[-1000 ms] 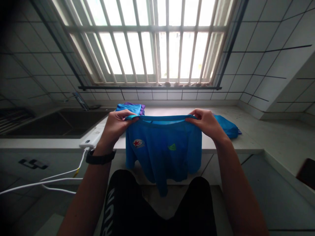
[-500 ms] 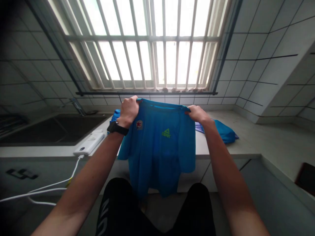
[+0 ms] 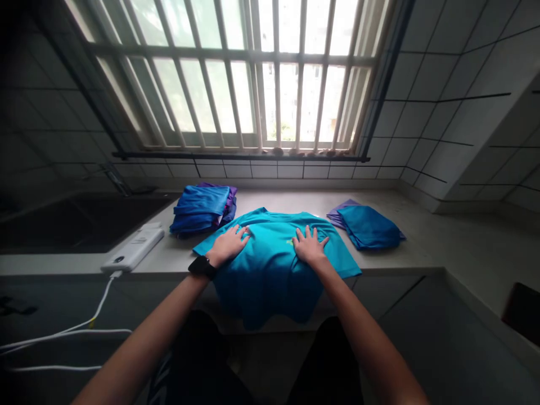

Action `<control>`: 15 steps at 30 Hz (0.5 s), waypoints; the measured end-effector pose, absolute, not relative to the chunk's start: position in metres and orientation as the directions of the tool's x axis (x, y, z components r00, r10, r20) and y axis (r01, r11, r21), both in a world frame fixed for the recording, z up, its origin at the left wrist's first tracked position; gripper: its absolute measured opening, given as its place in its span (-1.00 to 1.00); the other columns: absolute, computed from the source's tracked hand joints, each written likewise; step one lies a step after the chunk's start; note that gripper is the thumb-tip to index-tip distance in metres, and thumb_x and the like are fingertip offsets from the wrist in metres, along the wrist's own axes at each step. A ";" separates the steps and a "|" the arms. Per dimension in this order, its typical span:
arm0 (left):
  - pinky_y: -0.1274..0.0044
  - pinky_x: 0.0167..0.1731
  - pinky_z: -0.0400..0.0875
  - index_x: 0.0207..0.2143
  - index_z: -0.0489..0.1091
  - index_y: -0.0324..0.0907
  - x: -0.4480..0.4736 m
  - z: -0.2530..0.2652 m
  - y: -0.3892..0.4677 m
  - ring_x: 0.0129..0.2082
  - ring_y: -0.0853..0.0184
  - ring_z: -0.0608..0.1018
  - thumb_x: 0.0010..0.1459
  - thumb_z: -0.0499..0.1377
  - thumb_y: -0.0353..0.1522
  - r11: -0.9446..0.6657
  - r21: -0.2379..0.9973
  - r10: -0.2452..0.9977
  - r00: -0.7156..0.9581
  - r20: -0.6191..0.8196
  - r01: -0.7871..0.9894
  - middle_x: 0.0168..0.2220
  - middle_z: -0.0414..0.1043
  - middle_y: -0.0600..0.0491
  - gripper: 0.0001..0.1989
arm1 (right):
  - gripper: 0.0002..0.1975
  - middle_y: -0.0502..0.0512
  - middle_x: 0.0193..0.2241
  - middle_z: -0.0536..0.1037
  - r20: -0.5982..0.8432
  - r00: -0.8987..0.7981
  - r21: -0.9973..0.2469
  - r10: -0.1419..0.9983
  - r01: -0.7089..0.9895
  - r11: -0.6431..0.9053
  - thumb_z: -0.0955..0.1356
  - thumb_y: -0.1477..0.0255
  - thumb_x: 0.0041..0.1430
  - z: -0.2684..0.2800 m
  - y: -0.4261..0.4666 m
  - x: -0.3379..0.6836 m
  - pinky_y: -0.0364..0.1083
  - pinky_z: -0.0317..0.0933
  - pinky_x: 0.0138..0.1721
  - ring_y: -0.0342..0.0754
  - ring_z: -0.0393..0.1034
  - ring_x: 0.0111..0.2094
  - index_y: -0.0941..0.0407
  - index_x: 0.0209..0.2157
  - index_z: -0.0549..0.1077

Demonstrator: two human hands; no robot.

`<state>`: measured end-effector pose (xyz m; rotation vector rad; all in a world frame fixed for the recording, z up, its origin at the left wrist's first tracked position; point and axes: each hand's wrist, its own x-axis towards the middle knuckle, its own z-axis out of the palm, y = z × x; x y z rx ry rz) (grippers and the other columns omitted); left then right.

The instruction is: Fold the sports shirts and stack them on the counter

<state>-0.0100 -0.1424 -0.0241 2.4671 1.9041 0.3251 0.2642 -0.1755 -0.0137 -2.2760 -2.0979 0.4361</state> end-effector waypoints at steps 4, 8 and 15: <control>0.18 0.19 0.35 0.36 0.29 -0.15 -0.017 -0.014 -0.143 0.28 -0.06 0.42 0.41 -0.07 -0.30 -0.158 0.035 0.987 0.158 0.005 0.987 0.33 0.31 -0.28 -0.47 | -0.33 0.15 0.54 -0.24 -0.143 0.023 -0.177 0.989 0.983 -0.048 -0.03 0.10 0.50 -0.019 -0.165 0.268 0.59 -0.32 0.35 0.27 -0.37 0.53 -0.01 0.52 -0.08; 0.29 0.21 0.33 0.26 0.39 -0.23 -0.005 -0.001 -0.149 0.24 0.03 0.45 0.32 -0.05 -0.49 -0.250 -0.034 0.960 0.252 0.123 0.968 0.22 0.42 -0.26 -0.49 | -0.33 0.20 0.54 -0.23 -0.129 -0.024 -0.159 0.991 0.987 0.003 -0.04 0.11 0.51 -0.021 -0.147 0.274 0.59 -0.35 0.35 0.25 -0.32 0.53 0.02 0.52 -0.07; 0.22 0.36 0.14 0.37 0.27 -0.11 0.027 -0.017 -0.158 0.42 0.02 0.24 0.44 -0.05 -0.13 -0.243 0.076 0.968 0.236 0.088 0.967 0.41 0.23 -0.15 -0.45 | -0.38 0.17 0.53 -0.12 -0.129 -0.145 -0.170 0.981 0.978 0.122 0.06 0.15 0.50 0.000 -0.131 0.290 0.31 -0.22 0.44 0.18 -0.23 0.52 0.02 0.48 0.09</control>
